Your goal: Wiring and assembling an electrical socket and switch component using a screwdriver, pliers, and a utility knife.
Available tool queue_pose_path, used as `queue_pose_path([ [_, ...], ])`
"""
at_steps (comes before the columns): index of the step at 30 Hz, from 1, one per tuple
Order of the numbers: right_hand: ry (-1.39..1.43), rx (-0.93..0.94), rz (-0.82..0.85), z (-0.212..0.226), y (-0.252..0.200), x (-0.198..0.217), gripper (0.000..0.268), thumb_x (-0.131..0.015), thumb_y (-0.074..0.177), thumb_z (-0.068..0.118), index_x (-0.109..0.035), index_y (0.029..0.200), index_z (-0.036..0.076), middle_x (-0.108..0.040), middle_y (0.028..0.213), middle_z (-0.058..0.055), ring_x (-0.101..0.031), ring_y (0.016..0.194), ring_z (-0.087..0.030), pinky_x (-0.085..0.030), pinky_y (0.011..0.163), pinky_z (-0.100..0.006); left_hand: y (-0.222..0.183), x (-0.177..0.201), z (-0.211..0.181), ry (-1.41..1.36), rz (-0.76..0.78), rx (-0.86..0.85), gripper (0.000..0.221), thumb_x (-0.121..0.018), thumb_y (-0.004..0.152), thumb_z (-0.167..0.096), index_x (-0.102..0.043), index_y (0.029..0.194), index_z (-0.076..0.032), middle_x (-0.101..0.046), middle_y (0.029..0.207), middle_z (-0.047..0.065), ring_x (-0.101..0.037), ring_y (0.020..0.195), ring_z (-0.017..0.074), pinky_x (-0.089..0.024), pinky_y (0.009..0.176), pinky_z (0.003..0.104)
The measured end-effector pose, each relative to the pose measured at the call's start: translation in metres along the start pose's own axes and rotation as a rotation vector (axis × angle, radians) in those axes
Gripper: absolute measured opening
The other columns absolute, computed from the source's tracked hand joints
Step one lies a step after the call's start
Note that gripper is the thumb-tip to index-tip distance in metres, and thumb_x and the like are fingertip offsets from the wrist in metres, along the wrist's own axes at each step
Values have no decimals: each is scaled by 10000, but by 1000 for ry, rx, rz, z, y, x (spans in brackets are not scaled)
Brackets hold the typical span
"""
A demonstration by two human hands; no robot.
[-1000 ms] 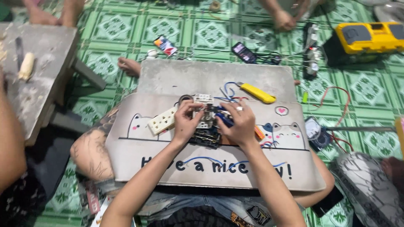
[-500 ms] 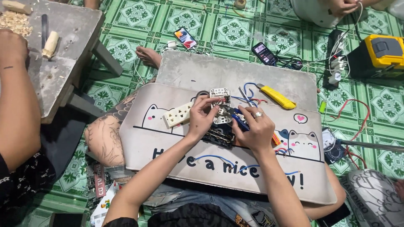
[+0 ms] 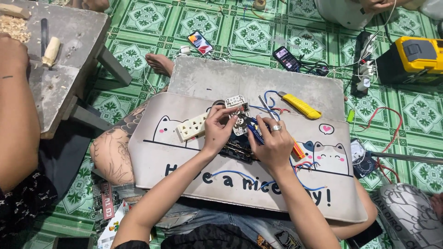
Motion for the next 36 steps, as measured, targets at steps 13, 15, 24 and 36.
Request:
queue_pose_path([
  [13,-8,5,30,1,0,-5,396,-777,831,342,-790,1132,86,-679,999,-79,-610,846,-226,-517,636,-328,-1,0,-5,54,1,22,233,-727,915,-58,-760,1144,-86,-547,1001,69,-717,936,176,-591,697,242],
  [15,-14,-1,55,3,2,-5,402,-773,835,346,-790,1134,78,-681,992,-88,-608,857,-221,-517,648,-326,0,1,-3,71,1,28,234,-729,918,-69,-761,1149,-94,-548,997,62,-715,926,160,-584,684,233],
  [24,-17,20,3,2,0,-4,419,-770,840,341,-775,1160,70,-669,1027,-94,-583,878,-241,-504,679,-350,0,2,-4,68,-15,28,225,-726,912,-41,-754,1132,-80,-531,986,67,-721,911,183,-583,696,259],
  [36,40,-65,-4,1,1,-4,381,-785,827,336,-795,1107,79,-688,974,-81,-593,834,-230,-501,661,-344,-3,-2,-12,120,-17,11,236,-731,898,-24,-762,1122,-93,-482,934,40,-632,792,77,-547,554,174],
])
Point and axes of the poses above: each hand's wrist, its own y-axis towards the middle knuckle, its own x-axis out of the back of the hand, z = x × y, the point moved 7 cm from there along y, towards the middle knuckle
